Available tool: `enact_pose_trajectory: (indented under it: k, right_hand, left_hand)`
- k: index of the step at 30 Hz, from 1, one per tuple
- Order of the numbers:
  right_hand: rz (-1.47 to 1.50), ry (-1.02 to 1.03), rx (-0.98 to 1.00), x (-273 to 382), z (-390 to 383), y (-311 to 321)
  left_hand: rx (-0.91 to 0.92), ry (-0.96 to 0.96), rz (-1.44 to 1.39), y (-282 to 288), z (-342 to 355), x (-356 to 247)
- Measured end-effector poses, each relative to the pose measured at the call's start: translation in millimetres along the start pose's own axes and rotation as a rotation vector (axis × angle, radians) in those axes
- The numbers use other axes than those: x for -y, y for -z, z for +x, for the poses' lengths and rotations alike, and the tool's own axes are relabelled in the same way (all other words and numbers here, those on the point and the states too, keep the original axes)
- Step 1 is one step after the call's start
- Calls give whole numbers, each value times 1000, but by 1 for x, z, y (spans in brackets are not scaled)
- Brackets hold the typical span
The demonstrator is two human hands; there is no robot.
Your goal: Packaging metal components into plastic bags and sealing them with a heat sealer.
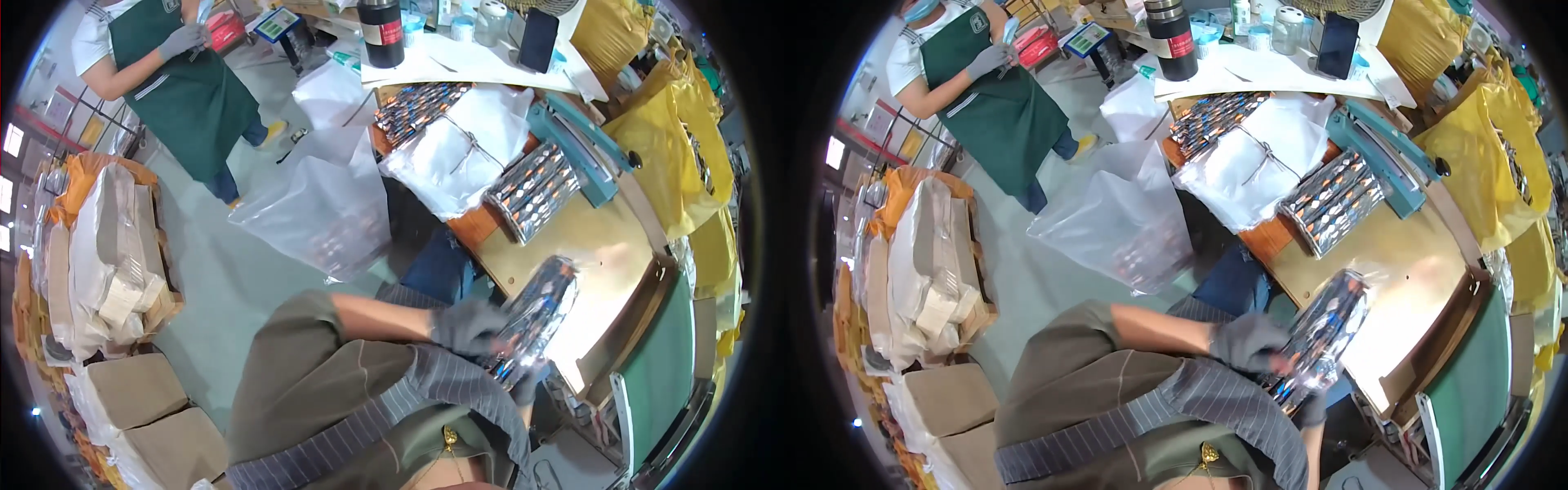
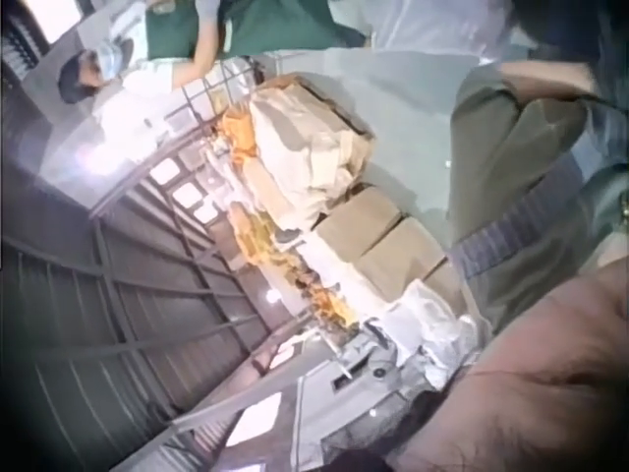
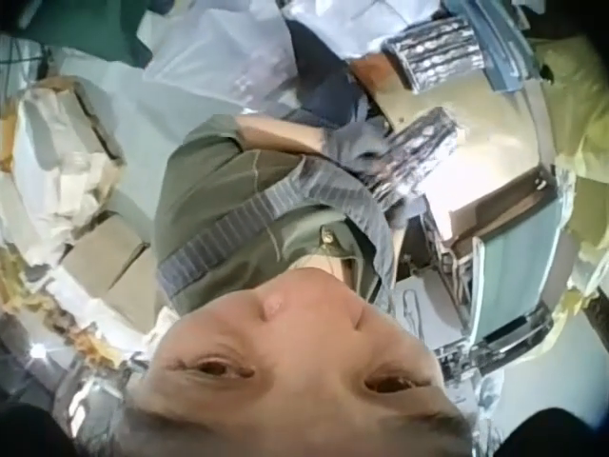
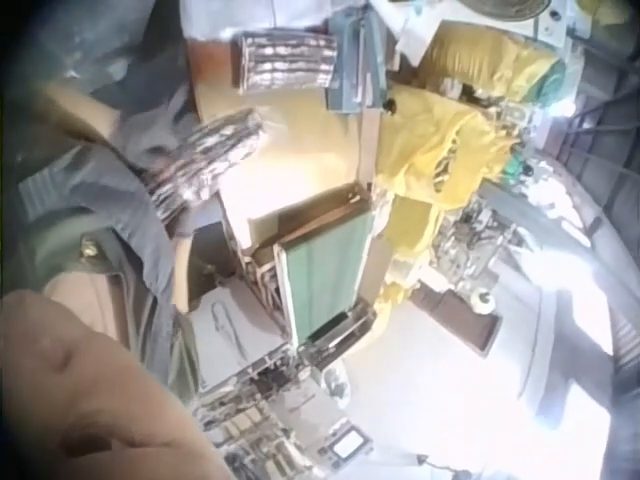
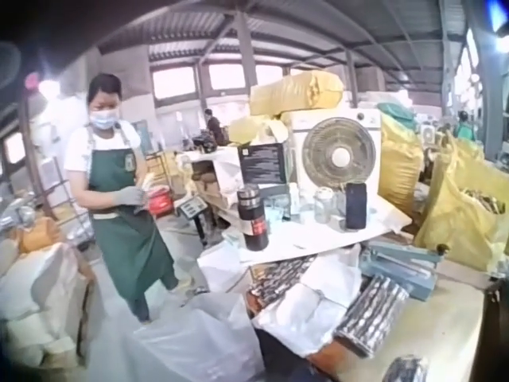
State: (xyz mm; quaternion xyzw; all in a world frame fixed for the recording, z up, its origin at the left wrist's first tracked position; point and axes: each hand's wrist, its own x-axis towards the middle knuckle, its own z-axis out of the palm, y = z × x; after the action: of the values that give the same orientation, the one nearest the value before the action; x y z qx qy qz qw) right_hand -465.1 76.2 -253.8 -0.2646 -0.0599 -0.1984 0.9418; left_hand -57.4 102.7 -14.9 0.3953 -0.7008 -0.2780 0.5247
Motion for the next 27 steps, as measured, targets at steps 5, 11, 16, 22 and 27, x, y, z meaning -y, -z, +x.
enact_pose_trajectory:
  k: [5, 11, 16, 22, 27]
  right_hand:
    - [-1327, -143, -1307, 48, 163, -114]
    - [-1832, 857, -972, 144, 275, -228]
    - [-2341, 81, -1082, 242, 253, -203]
    - [-2052, 353, -1205, 282, 219, -203]
    - [-1673, 610, -1205, 272, 247, -235]
  left_hand:
    - [122, 107, 2, -7, 47, -22]
    - [-186, 19, 217, -3, 169, -19]
    - [1001, 331, 720, -12, 239, 60]
    - [294, -3, 824, -59, 266, 39]
    - [199, -85, 531, 5, 277, -4]
